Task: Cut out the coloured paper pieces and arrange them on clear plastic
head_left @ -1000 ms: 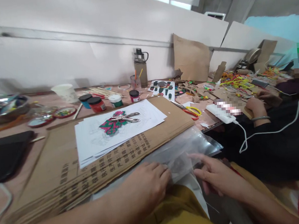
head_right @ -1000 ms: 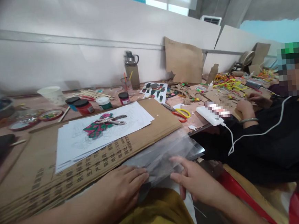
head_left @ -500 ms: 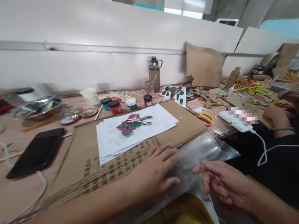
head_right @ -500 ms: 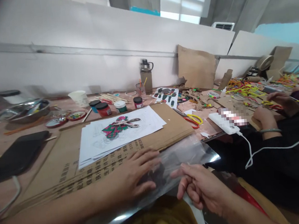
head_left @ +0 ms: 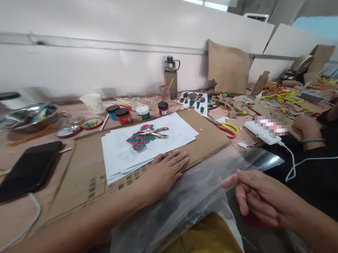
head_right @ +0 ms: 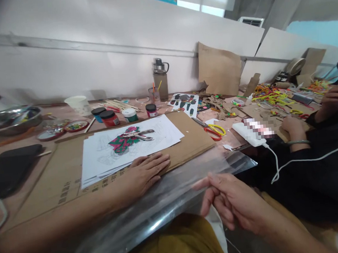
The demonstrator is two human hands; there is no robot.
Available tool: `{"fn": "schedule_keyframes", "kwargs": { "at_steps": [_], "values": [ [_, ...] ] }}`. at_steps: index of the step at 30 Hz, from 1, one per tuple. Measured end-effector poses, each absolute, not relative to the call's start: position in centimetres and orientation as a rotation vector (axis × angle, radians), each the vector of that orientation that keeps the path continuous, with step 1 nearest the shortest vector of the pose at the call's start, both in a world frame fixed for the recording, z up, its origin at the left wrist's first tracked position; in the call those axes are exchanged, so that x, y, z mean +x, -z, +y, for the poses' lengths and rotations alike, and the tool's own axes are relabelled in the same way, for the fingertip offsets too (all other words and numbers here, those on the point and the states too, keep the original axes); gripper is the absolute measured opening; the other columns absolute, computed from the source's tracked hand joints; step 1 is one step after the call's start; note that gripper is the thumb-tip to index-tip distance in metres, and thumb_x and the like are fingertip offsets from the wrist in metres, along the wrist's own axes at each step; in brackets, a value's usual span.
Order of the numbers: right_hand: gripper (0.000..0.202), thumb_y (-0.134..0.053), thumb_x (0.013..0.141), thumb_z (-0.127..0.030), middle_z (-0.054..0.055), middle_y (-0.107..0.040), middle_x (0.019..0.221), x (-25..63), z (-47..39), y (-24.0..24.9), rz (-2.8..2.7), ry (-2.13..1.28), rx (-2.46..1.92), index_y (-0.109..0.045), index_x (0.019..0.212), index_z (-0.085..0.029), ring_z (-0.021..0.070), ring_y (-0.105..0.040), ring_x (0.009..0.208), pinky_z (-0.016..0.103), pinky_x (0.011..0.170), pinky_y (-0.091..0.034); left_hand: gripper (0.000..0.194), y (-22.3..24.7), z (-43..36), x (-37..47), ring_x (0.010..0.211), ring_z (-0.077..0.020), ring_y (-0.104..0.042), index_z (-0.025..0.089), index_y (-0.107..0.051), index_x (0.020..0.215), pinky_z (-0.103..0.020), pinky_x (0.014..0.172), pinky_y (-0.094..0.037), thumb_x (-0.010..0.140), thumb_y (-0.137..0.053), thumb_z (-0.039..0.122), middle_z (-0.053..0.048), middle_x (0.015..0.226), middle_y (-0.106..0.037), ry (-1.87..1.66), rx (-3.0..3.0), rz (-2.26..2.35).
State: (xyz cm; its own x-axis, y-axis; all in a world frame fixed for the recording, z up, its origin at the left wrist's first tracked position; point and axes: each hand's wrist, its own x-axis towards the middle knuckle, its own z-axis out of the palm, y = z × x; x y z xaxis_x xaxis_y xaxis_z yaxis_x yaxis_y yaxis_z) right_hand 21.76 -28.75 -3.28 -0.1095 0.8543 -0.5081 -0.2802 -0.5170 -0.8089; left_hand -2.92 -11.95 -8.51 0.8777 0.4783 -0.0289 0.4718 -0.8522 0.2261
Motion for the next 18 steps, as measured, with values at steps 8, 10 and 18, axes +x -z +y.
{"fn": "schedule_keyframes", "kwargs": {
  "at_steps": [8,10,18],
  "values": [
    [0.05,-0.056,0.094,-0.057,0.012,-0.074,0.102,22.2,-28.7,5.4,-0.795,-1.618,-1.406,-0.073,0.116,-0.016,0.0179,-0.071,0.088,0.025,0.07,-0.059,0.053,4.7,-12.0,-4.2,0.134,-0.0226,-0.054,0.024,-0.056,0.141,-0.037,0.111,-0.041,0.1,-0.041,0.053,-0.007,0.147,-0.058,-0.171,2.597,0.602],
    [0.044,-0.065,0.089,-0.053,0.01,-0.072,0.117,22.4,-29.3,5.5,-1.024,-1.604,-1.447,-0.074,0.117,-0.02,0.0169,-0.069,0.096,0.025,0.082,-0.057,0.06,4.3,-12.4,-4.5,0.133,-0.027,-0.054,0.024,-0.056,0.142,-0.04,0.111,-0.042,0.092,-0.055,0.057,-0.009,0.148,-0.057,-0.14,2.628,0.599],
    [0.072,-0.056,0.093,-0.043,0.006,-0.074,0.085,21.9,-30.6,4.5,-1.084,-1.768,-1.788,-0.031,0.158,-0.023,0.0076,-0.056,0.039,0.014,0.033,-0.034,0.066,2.6,-15.0,-4.3,0.131,-0.0288,-0.056,0.021,-0.057,0.141,-0.041,0.11,-0.044,0.089,-0.058,0.061,-0.011,0.146,-0.058,-0.1,2.616,0.577]
  ]
}}
